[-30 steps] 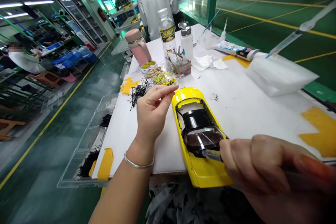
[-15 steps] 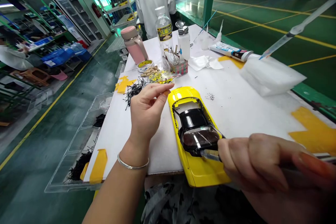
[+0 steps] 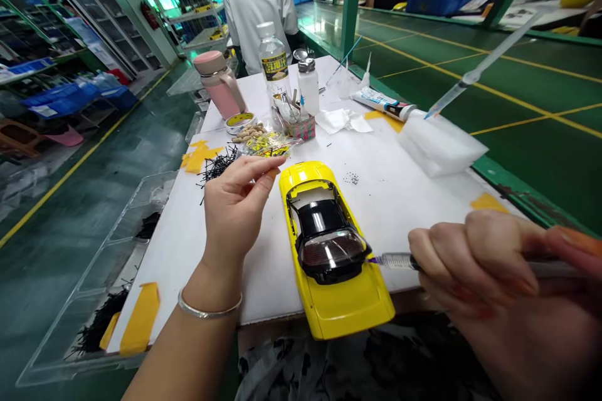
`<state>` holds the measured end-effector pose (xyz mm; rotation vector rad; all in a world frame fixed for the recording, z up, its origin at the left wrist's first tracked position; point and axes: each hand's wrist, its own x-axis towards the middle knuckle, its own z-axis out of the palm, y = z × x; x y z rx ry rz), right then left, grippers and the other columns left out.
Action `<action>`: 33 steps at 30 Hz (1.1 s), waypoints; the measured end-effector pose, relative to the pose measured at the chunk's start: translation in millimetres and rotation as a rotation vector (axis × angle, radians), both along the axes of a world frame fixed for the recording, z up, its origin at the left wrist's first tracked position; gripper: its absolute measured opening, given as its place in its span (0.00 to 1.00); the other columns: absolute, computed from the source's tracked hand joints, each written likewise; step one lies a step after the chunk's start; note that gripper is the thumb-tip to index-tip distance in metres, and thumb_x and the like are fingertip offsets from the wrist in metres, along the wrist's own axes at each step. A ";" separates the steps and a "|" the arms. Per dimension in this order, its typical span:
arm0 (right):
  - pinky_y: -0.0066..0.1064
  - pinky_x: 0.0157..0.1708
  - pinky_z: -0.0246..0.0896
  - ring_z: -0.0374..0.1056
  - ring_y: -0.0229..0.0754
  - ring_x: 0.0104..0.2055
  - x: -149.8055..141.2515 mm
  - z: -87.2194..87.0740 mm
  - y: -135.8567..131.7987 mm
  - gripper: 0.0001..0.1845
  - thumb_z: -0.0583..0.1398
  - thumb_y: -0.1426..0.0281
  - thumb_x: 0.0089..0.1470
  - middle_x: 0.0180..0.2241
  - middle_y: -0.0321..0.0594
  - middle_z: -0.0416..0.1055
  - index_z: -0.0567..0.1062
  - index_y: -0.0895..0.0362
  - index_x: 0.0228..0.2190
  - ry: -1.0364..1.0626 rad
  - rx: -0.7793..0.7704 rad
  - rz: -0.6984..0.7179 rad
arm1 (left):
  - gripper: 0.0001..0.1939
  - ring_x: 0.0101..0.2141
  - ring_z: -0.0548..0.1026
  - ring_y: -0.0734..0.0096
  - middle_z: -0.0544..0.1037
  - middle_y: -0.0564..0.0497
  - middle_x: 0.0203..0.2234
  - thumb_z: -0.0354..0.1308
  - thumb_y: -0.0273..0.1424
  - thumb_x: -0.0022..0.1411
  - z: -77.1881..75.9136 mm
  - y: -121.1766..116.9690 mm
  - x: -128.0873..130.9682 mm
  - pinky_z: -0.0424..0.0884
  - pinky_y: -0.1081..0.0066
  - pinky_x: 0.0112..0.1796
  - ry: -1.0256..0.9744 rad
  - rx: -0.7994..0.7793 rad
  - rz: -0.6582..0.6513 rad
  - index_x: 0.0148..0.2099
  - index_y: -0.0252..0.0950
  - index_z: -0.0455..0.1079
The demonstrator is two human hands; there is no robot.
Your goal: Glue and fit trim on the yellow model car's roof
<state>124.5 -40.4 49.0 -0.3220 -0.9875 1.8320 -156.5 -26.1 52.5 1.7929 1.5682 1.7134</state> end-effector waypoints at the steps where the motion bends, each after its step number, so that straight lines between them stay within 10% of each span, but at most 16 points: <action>1: 0.31 0.22 0.58 0.59 0.39 0.25 0.0 -0.1 -0.4 0.20 0.55 0.56 0.64 0.20 0.37 0.60 0.74 0.55 0.26 0.012 0.009 0.018 | 0.12 0.38 0.76 0.75 0.82 0.53 0.38 0.64 0.24 0.66 -0.2 0.2 -0.1 0.69 0.77 0.30 0.003 0.003 0.005 0.46 0.45 0.83; 23: 0.36 0.26 0.53 0.58 0.40 0.24 1.5 20.4 8.5 0.26 0.64 0.50 0.61 0.19 0.35 0.63 0.72 0.56 0.22 -0.381 0.138 0.168 | 0.12 0.34 0.74 0.75 0.81 0.54 0.37 0.65 0.25 0.64 -3.6 2.9 -2.8 0.66 0.77 0.27 0.010 -0.001 0.048 0.45 0.49 0.83; 28: 0.32 0.23 0.55 0.55 0.38 0.21 5.8 33.4 36.3 0.27 0.59 0.50 0.62 0.17 0.34 0.58 0.69 0.56 0.20 -0.215 0.244 0.042 | 0.12 0.36 0.75 0.74 0.82 0.54 0.38 0.65 0.27 0.65 -3.5 2.4 -3.5 0.68 0.78 0.28 -0.002 -0.019 0.053 0.45 0.50 0.83; 33: 0.23 0.12 0.34 0.43 0.35 0.20 0.0 19.3 55.6 0.23 0.63 0.57 0.54 0.17 0.32 0.46 0.63 0.56 0.17 0.029 -0.028 -0.056 | 0.11 0.36 0.75 0.75 0.81 0.54 0.38 0.65 0.28 0.65 -3.9 1.8 -2.1 0.69 0.78 0.29 0.016 -0.074 0.056 0.46 0.50 0.83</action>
